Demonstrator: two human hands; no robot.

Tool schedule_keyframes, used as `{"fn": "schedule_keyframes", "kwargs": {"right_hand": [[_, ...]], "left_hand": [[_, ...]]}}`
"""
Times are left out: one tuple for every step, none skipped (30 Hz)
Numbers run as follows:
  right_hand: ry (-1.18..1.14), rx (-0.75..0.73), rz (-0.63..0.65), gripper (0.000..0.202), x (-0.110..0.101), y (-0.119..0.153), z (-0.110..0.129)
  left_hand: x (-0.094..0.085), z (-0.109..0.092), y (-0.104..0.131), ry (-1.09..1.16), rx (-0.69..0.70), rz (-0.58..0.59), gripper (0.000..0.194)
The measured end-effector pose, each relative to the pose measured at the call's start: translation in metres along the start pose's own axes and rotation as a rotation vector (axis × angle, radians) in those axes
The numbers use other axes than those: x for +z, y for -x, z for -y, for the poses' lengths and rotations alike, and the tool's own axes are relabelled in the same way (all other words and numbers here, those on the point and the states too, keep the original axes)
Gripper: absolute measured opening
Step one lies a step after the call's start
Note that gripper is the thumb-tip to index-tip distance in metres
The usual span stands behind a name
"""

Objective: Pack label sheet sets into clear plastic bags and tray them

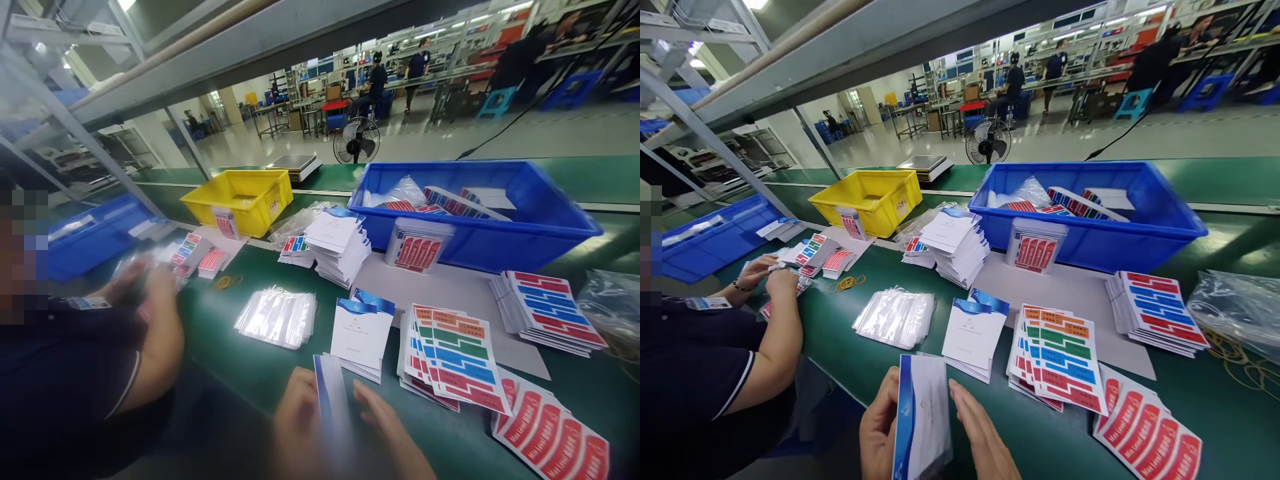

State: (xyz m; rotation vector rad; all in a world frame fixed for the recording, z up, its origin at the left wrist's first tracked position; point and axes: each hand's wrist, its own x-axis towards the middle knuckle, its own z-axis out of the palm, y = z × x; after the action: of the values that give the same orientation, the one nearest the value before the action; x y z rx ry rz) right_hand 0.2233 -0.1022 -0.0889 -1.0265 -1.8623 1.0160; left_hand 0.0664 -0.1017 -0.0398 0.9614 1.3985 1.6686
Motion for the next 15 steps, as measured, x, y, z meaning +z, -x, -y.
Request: {"fn": "schedule_keyframes", "kwargs": {"right_hand": [[0.052, -0.030, -0.027, 0.075, 0.004, 0.000, -0.006], [0.100, -0.063, -0.050, 0.075, 0.007, -0.001, -0.012], [0.143, -0.098, -0.070, 0.074, 0.009, -0.001, -0.019], [0.180, -0.138, -0.085, 0.073, 0.011, -0.002, -0.024], [0.213, -0.175, -0.091, 0.072, 0.011, -0.003, -0.028], [0.243, -0.206, -0.090, 0.070, 0.010, -0.004, -0.031], [0.271, -0.231, -0.085, 0.067, 0.009, -0.004, -0.031], [0.297, -0.251, -0.077, 0.063, 0.007, -0.004, -0.030], [0.320, -0.264, -0.069, 0.058, 0.005, -0.004, -0.027], [0.340, -0.269, -0.062, 0.053, 0.003, -0.004, -0.023], [0.355, -0.266, -0.055, 0.049, 0.002, -0.003, -0.019], [0.365, -0.260, -0.049, 0.045, 0.000, -0.003, -0.015], [0.369, -0.248, -0.045, 0.043, -0.001, -0.003, -0.011], [0.367, -0.239, -0.047, 0.043, -0.001, -0.002, -0.008], [0.360, -0.232, -0.054, 0.044, -0.002, -0.002, -0.007]], "left_hand": [[0.003, 0.003, 0.001, 0.028, -0.049, 0.017, 0.034], [0.005, 0.007, 0.002, 0.046, -0.093, 0.038, 0.034], [0.006, 0.012, 0.003, 0.053, -0.123, 0.060, 0.035], [0.007, 0.017, 0.003, 0.052, -0.136, 0.080, 0.035], [0.007, 0.021, 0.002, 0.043, -0.129, 0.103, 0.035], [0.006, 0.024, 0.002, 0.033, -0.107, 0.122, 0.035], [0.006, 0.025, 0.002, 0.024, -0.084, 0.139, 0.036], [0.005, 0.025, 0.001, 0.014, -0.072, 0.147, 0.036], [0.005, 0.023, 0.001, 0.002, -0.067, 0.146, 0.035], [0.005, 0.020, 0.000, -0.014, -0.063, 0.143, 0.035], [0.006, 0.016, 0.000, -0.033, -0.058, 0.138, 0.034], [0.007, 0.013, 0.000, -0.054, -0.047, 0.133, 0.033], [0.008, 0.010, 0.000, -0.075, -0.024, 0.136, 0.033], [0.009, 0.008, -0.001, -0.093, 0.004, 0.140, 0.033], [0.011, 0.007, -0.001, -0.108, 0.024, 0.148, 0.033]]}}
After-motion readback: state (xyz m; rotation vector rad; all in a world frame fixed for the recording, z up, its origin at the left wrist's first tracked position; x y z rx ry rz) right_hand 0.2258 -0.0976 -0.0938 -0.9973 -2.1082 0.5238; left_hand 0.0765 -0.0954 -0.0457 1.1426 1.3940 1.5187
